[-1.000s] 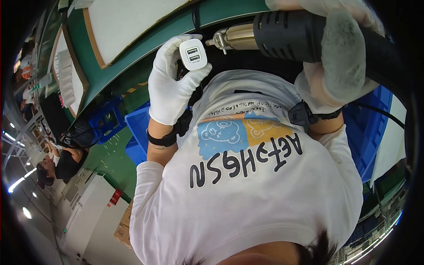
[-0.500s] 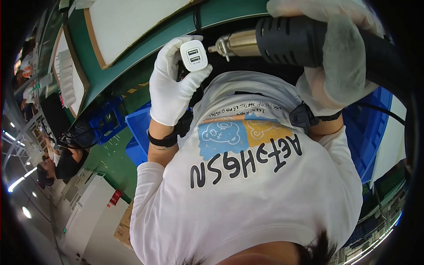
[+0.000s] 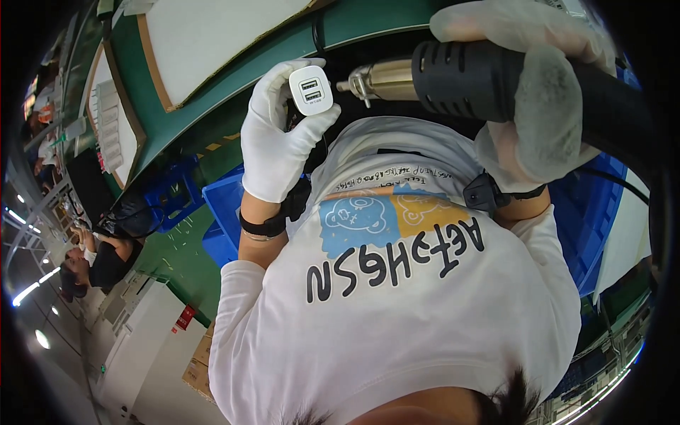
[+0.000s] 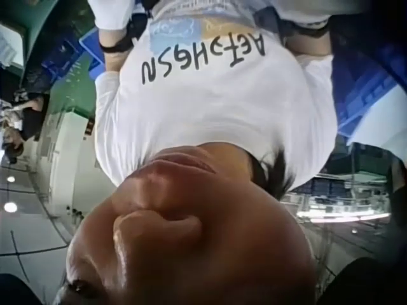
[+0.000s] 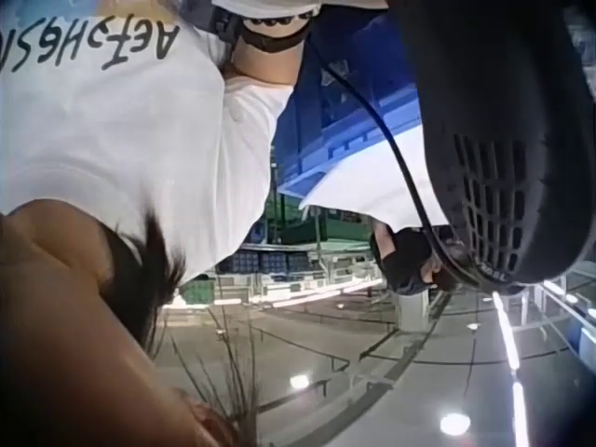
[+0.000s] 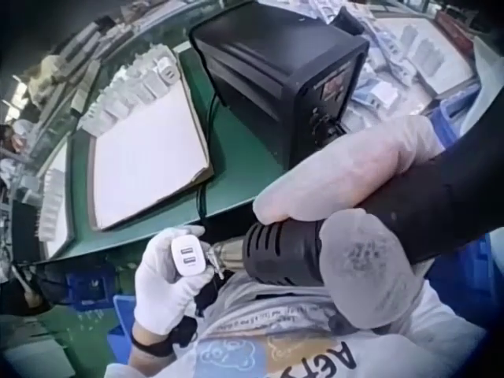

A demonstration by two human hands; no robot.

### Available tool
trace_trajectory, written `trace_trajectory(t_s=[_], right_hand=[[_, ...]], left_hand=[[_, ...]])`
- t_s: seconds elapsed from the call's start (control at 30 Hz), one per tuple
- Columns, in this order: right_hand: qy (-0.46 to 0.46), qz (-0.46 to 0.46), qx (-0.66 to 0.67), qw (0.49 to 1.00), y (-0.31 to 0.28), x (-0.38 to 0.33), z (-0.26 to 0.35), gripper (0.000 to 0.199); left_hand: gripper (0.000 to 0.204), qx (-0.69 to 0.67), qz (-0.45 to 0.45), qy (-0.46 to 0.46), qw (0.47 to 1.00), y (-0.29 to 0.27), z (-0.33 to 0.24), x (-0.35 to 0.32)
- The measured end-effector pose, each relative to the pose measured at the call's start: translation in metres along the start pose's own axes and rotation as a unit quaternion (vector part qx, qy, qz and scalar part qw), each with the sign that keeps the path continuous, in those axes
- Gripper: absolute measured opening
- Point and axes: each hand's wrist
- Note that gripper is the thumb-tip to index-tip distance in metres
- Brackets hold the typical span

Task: The person holds a power adapter, applies heat to its seams with a heat gun, and places it on a tray before picking up another one to repeat the process.

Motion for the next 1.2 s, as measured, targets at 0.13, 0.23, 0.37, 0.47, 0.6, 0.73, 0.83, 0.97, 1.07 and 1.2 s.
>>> trace_trajectory(t_s=[0.13, 0.23, 0.37, 0.47, 0.6, 0.73, 0.83, 0.97, 1.07, 1.2], right_hand=[[-0.001, -0.002, 0.005, 1.0, 0.003, -0.003, 0.001, 0.041], [0.081, -0.082, 0.112, 0.987, 0.016, -0.016, -0.003, 0.046], [0.07, -0.088, 0.099, 0.989, 0.003, -0.051, -0.006, 0.045], [0.059, -0.103, 0.087, 0.989, 0.021, -0.024, -0.008, 0.044], [0.045, -0.115, 0.07, 0.99, 0.02, -0.029, -0.011, 0.042], [0.031, -0.129, 0.054, 0.99, 0.027, -0.028, -0.013, 0.041], [0.02, -0.141, 0.04, 0.989, 0.027, -0.03, -0.015, 0.04], [0.005, -0.153, 0.024, 0.988, 0.039, -0.028, -0.017, 0.038], [-0.006, -0.162, 0.011, 0.987, 0.041, -0.032, -0.018, 0.037], [-0.019, -0.178, -0.007, 0.984, 0.041, -0.037, -0.023, 0.036]], left_hand=[[0.053, 0.007, -0.005, 0.004, 1.0, 0.001, 0.0, 0.0], [0.053, 0.006, -0.002, 0.01, 1.0, 0.003, 0.001, 0.0], [0.052, 0.003, -0.011, 0.009, 1.0, 0.003, 0.001, -0.002], [0.052, 0.011, -0.01, 0.019, 1.0, 0.004, 0.002, 0.0], [0.053, 0.002, -0.013, 0.025, 1.0, 0.006, 0.004, -0.001], [0.053, 0.021, -0.014, 0.023, 0.999, 0.008, 0.001, -0.001], [0.053, 0.026, -0.018, 0.026, 0.999, 0.009, 0.001, -0.002], [0.053, 0.014, -0.014, 0.026, 0.999, 0.011, 0.002, -0.002], [0.052, 0.006, -0.014, 0.028, 0.999, 0.013, 0.003, -0.002], [0.052, 0.005, -0.017, 0.032, 0.999, 0.013, 0.003, -0.002]])
Point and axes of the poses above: each hand's wrist, its own x-axis towards the middle knuckle, its own y-axis out of the palm, z = x × y, and after that the axes turned 8 degrees about x, right-handed
